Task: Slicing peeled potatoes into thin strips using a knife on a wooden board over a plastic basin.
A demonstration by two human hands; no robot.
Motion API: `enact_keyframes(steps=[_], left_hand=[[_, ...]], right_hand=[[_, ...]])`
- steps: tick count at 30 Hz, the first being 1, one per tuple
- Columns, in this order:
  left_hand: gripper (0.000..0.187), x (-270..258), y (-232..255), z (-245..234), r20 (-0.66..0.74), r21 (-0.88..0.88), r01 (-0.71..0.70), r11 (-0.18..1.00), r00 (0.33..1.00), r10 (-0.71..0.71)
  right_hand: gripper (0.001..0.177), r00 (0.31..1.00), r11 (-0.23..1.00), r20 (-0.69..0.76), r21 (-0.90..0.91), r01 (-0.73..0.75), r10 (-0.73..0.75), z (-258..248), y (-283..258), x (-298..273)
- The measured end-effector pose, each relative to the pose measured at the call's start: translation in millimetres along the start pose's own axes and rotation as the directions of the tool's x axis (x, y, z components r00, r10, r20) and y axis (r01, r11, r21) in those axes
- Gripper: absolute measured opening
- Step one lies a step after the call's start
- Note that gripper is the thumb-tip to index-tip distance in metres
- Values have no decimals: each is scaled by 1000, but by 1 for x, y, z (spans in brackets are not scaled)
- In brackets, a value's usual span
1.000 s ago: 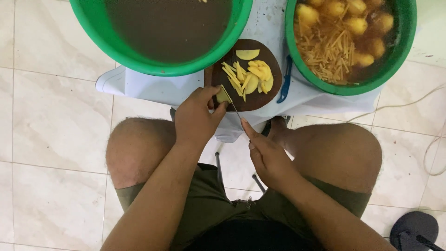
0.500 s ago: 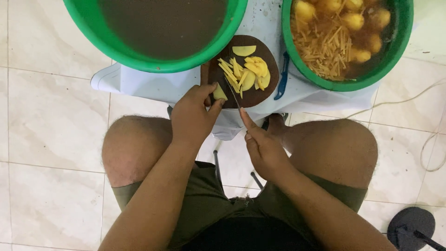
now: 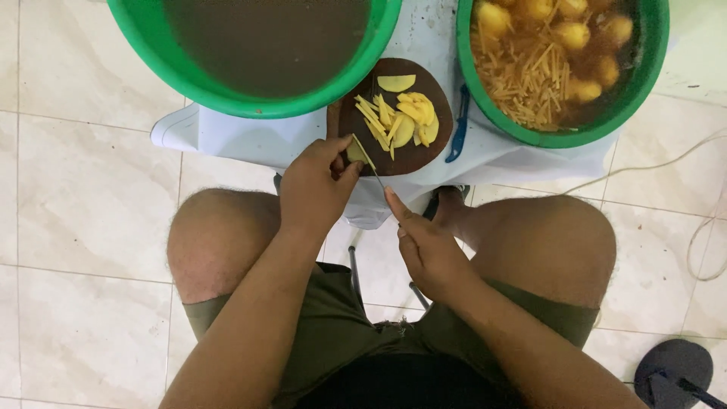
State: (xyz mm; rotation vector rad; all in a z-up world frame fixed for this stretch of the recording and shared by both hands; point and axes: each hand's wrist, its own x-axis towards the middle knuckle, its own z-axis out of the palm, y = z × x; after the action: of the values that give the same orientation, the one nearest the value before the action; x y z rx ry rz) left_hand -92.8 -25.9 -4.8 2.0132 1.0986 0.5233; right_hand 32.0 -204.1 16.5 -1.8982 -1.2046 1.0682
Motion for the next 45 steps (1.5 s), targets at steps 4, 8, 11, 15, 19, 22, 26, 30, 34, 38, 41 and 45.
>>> enact_keyframes(steps=[4, 8, 11, 15, 19, 22, 26, 30, 34, 38, 41, 45], left_hand=[[31, 0, 1, -1, 15, -30, 9, 1000, 1000, -8], [31, -1, -2, 1, 0, -14, 3, 1000, 1000, -3], [30, -1, -3, 2, -3, -2, -6, 1000, 1000, 6], [30, -3, -5, 2, -25, -3, -25, 1000, 999, 25], [29, -3, -5, 0, -21, -24, -19, 1000, 1000, 19], [27, -3, -4, 1, -7, -33, -11, 999, 1000, 11], [27, -3, -5, 2, -24, -26, -31, 999, 999, 31], [25, -5, -2, 0, -26, 17, -37, 999, 999, 38], [25, -4, 1, -2, -12, 17, -34, 999, 999, 34], [24, -5, -3, -2, -15, 22, -27, 999, 1000, 28], [22, -7, -4, -1, -33, 11, -44, 999, 998, 44], [19, -6, -6, 1, -51, 32, -86, 996, 995, 87]], right_hand=[[59, 999, 999, 17, 9, -49, 49, 1, 0, 9], [58, 1000, 999, 17, 33, -2, 2, 2, -1, 16], [58, 1000, 999, 1, 49, -17, 17, 2, -2, 15], [58, 1000, 999, -7, 15, -31, 31, -5, -7, 10], [57, 1000, 1000, 14, 27, -10, 10, 2, 4, 6], [60, 999, 998, 37, 66, -24, 21, 4, 6, 5], [57, 1000, 998, 14, 68, 10, -11, 5, 2, 6], [56, 1000, 999, -10, 39, -4, 4, 8, -2, 12], [56, 1000, 999, -30, 53, 4, -3, 9, -4, 15], [57, 999, 998, -43, 56, 2, 1, 2, -11, 13], [59, 999, 998, -40, 60, -3, 5, 0, -10, 10], [57, 1000, 997, 7, 83, 1, -1, 6, 4, 4]])
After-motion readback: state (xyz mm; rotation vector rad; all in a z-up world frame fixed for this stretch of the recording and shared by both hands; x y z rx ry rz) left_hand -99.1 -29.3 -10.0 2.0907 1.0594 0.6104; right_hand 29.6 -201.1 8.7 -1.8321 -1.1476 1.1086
